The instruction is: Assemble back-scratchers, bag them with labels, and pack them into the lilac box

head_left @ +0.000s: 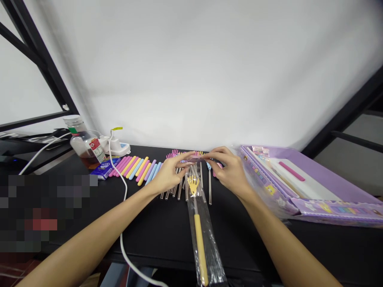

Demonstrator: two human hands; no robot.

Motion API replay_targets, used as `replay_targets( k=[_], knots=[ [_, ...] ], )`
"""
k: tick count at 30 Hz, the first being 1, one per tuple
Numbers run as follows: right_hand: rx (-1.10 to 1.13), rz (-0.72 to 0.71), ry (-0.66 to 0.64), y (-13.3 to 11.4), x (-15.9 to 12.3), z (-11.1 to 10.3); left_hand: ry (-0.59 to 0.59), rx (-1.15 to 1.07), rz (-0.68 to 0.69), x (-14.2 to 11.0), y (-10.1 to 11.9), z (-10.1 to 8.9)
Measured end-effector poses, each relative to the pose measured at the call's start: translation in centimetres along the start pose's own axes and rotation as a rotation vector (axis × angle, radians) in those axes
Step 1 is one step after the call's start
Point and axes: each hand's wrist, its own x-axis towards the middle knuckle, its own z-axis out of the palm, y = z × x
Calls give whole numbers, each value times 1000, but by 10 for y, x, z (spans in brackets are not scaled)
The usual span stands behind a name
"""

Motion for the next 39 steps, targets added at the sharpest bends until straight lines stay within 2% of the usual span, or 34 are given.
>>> replay_targets(
  k=[4,13,17,22,30,39],
  knots=[
    [6,3,11,0,1,-3,-4,17,21,0,4,0],
    [42,93,-90,2,0,-1,14,91,68,-1,0,1],
    [23,85,-122,3,0,1,19,117,80,-1,1,1],
    [5,40,-134,5,-1,1,14,68,60,-1,2,1],
    [-88,-194,-141,5,-3,7,15,-4,17,-1,1,3],
    [-151,-269,-219,2,-7,11,32,-94,-11,-1,-3,4]
  ],
)
